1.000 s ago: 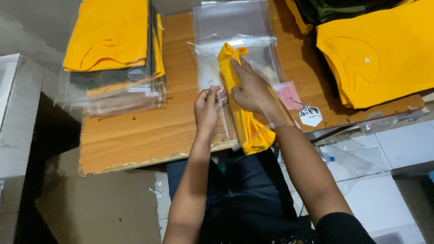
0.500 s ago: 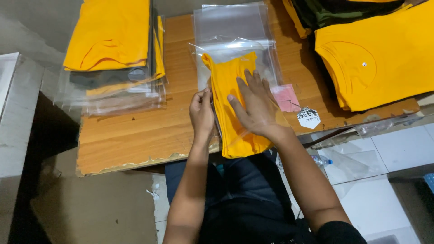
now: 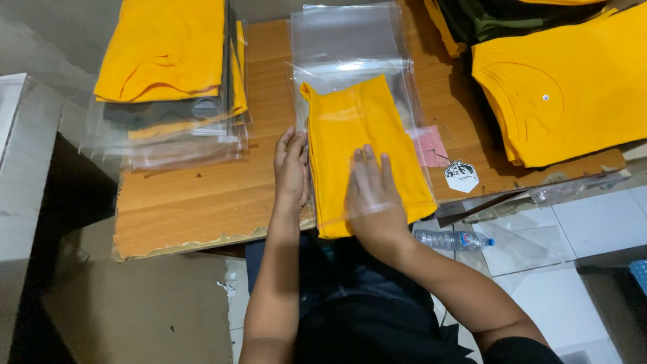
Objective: The person folds a black t-shirt and places it into a clear plastic bag, then repeats the process with several yellow t-shirts. Each folded shirt is inserted into a separate bag and stacked on the table.
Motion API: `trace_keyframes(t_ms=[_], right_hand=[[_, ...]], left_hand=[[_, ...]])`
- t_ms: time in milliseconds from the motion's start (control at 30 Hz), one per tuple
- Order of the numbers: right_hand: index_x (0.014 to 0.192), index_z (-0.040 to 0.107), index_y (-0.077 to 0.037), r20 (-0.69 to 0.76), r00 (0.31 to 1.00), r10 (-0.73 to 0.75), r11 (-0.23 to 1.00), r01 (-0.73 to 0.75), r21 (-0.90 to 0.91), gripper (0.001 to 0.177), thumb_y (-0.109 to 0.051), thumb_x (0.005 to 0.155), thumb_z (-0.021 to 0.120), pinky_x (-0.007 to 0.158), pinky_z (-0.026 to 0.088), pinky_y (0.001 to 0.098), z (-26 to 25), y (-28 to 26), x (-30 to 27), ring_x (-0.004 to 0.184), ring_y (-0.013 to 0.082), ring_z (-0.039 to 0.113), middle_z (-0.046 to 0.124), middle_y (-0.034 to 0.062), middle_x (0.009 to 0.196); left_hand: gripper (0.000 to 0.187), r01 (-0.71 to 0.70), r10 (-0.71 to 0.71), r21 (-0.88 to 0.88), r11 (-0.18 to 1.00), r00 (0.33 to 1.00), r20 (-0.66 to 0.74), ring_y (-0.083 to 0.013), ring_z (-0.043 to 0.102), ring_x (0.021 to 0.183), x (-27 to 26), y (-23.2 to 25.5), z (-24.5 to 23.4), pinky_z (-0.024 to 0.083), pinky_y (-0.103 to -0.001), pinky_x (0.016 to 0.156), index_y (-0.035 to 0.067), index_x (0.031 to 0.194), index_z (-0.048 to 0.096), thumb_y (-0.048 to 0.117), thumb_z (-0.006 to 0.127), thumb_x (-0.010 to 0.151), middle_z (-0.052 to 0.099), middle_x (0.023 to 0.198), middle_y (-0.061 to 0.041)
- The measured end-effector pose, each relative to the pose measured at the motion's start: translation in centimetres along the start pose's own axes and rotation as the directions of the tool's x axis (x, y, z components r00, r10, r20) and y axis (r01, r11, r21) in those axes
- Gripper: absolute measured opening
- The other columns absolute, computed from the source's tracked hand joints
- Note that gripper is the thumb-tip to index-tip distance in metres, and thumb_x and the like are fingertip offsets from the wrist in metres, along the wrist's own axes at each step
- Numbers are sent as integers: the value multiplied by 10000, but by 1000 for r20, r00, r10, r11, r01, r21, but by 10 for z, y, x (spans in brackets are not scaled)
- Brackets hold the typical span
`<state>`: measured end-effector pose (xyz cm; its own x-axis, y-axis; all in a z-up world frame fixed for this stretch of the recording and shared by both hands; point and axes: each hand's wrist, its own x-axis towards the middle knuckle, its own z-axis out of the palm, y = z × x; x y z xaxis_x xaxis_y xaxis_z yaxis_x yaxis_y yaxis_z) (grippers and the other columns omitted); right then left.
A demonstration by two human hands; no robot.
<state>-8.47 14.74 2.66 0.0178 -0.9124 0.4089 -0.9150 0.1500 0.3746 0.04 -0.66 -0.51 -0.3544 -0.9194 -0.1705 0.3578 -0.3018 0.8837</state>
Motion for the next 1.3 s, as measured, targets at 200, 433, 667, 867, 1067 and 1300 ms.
trace_keyframes(t_ms=[200, 433, 667, 867, 1067, 1300], right_hand=[[1519, 407, 79, 317, 934, 166, 867, -292, 404, 570, -73, 973, 468, 1209, 210, 603, 25, -2, 55, 1488, 560, 245, 342, 369, 1572], [1641, 242, -101, 384, 911, 150, 697, -372, 613, 690, -515, 1089, 261, 1216, 42, 665, 85, 8, 100, 1543, 511, 78, 162, 231, 1690], [1664, 212, -256, 425, 900, 100, 763, -344, 547, 760, -676, 1030, 205, 1179, -108, 696, 90, 12, 97, 1567, 465, -37, 90, 153, 1731], [1644, 292, -306, 528, 838, 139, 770, -427, 474, 700, -622, 1025, 210, 1151, -89, 748, 69, 23, 99, 1556, 492, -42, 76, 148, 1730], [1602, 192, -525, 562, 826, 35, 781, -373, 500, 656, -703, 975, 113, 1136, -117, 768, 21, 16, 108, 1544, 456, 189, 409, 195, 1593], [1606, 303, -386, 494, 855, 159, 804, -402, 437, 667, -653, 998, 238, 1156, -32, 763, 53, 12, 107, 1546, 493, 132, 296, 238, 1647]], left_hand=[[682, 13, -12, -41, 999, 1000, 20, -406, 483, 1404, 7, -7, -6, 475, -489, 1117, -21, 1585, 271, 230, 596, 1039, 375, 1535, -258], [658, 0, 2, -63, 998, 1000, 27, -421, 470, 1409, 0, -6, -4, 492, -508, 1091, -26, 1582, 287, 219, 581, 1047, 381, 1543, -274], [631, 0, 1, -33, 999, 999, 33, -385, 548, 1346, -10, 3, 1, 550, -464, 1035, -18, 1566, 347, 143, 627, 1023, 478, 1507, -280], [692, -1, 1, -4, 1000, 1000, -5, -417, 562, 1327, -8, -1, 2, 557, -500, 1008, -24, 1588, 286, 126, 634, 1009, 493, 1495, -307], [639, -13, 15, 70, 997, 1000, -19, -424, 448, 1423, -15, 7, 6, 481, -486, 1108, -41, 1577, 292, 167, 582, 1047, 445, 1541, -307], [735, -66, 70, 155, 986, 997, -23, -428, 396, 1452, -14, 4, 5, 429, -491, 1149, -53, 1576, 268, 254, 648, 1027, 405, 1566, -318]])
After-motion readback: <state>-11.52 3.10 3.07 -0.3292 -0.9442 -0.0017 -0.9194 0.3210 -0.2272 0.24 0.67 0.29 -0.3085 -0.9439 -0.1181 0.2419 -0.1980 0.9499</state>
